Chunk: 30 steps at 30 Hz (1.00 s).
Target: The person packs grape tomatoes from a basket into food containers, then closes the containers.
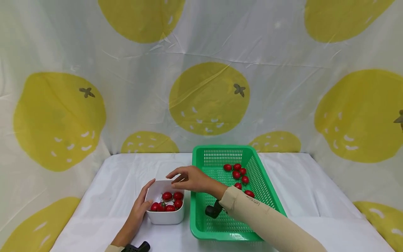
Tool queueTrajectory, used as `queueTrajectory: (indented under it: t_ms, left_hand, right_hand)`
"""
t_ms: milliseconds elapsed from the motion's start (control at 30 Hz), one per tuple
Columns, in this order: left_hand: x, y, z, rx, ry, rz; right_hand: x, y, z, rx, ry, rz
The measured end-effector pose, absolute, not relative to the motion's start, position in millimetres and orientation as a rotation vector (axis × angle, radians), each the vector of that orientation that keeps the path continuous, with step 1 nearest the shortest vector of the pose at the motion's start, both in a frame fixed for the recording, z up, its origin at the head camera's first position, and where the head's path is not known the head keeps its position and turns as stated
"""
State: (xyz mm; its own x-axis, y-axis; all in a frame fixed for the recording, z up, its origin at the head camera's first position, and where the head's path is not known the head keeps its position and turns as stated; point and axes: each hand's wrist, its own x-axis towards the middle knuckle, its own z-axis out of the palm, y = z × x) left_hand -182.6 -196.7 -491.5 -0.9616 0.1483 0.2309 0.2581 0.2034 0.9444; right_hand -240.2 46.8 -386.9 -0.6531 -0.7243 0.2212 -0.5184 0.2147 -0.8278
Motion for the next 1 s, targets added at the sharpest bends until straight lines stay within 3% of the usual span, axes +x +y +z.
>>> queueTrajectory:
  t_ms: [1000]
  left_hand:
    - [-182, -196, -494, -0.393, -2.318, -1.911]
  right_hand:
    - [-252, 162, -354, -1.023, 2.537, -1.469]
